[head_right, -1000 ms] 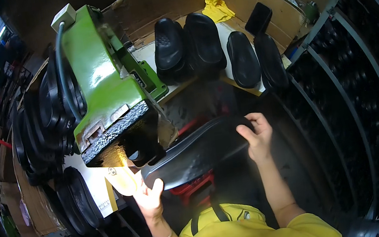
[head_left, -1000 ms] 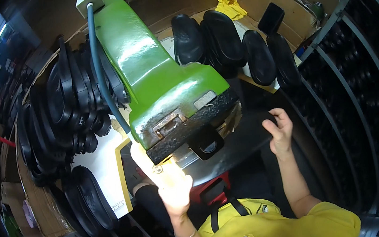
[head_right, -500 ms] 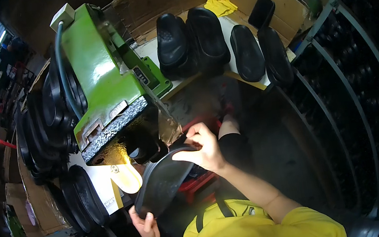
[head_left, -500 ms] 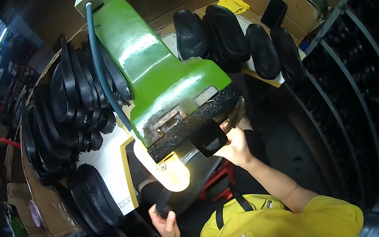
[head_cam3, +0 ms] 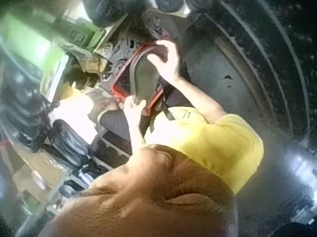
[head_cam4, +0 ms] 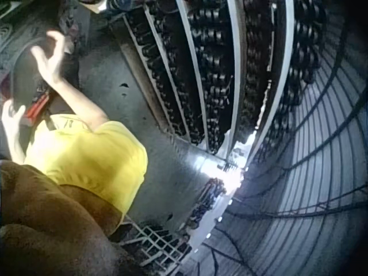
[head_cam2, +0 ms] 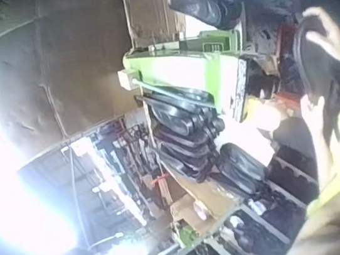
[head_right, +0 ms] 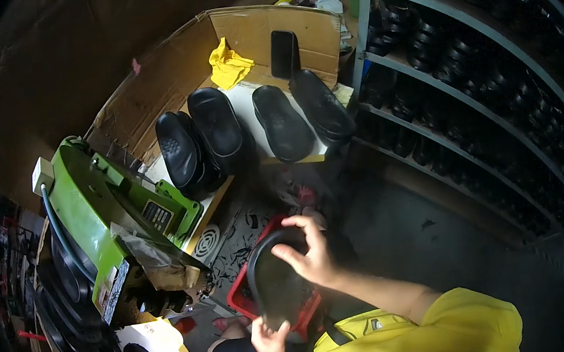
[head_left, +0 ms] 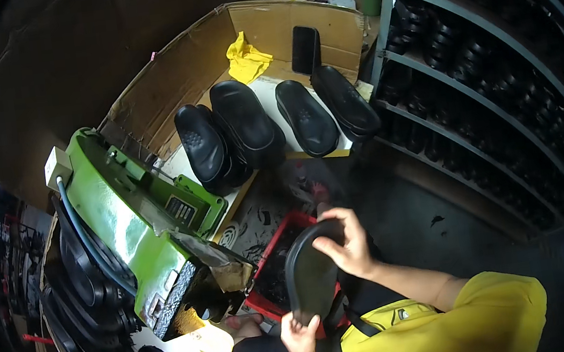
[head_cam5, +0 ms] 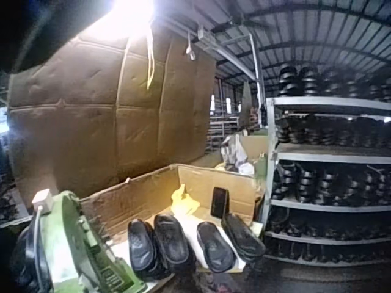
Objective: Attaching shoe soles using a specialized industrial machine in a factory setting.
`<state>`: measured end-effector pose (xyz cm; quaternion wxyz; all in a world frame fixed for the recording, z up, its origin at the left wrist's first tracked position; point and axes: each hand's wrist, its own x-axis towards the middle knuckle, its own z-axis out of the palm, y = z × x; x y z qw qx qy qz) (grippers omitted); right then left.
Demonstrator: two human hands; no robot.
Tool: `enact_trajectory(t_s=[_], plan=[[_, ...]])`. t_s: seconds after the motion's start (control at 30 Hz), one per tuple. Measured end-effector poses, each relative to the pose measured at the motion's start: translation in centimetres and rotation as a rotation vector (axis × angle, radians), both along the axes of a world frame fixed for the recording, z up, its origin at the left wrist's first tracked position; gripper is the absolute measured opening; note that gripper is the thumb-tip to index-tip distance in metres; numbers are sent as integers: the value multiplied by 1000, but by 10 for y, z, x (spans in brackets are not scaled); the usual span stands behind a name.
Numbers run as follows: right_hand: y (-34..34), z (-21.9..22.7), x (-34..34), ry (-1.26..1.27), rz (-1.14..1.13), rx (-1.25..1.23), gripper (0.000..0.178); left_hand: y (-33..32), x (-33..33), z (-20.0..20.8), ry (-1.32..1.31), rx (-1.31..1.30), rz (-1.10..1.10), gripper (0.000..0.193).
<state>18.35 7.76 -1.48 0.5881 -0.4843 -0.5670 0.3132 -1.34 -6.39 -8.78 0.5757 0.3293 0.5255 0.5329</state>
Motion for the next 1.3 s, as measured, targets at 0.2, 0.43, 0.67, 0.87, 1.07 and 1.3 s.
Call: enact_trajectory(t_s=[0.2, 0.43, 0.67, 0.87, 1.07, 1.3], plan=[[7, 2, 26, 249, -47, 36, 77, 88, 82, 33, -196, -19, -134, 42], [138, 34, 81, 208, -87, 74, 69, 185, 158, 99, -519, 177, -155, 45], [224, 3, 93, -838, -463, 35, 36, 74, 10, 61, 568, 180, 296, 45], [212, -13, 132, -634, -268, 82, 37, -74, -171, 77, 1840, -383, 1084, 61], [181, -44, 111, -506, -423, 400, 32, -119, -192, 50, 1689, -445, 1055, 56], [60, -68, -12, -357, 49, 50, 22, -108, -176, 71, 1522, -240, 1201, 34]])
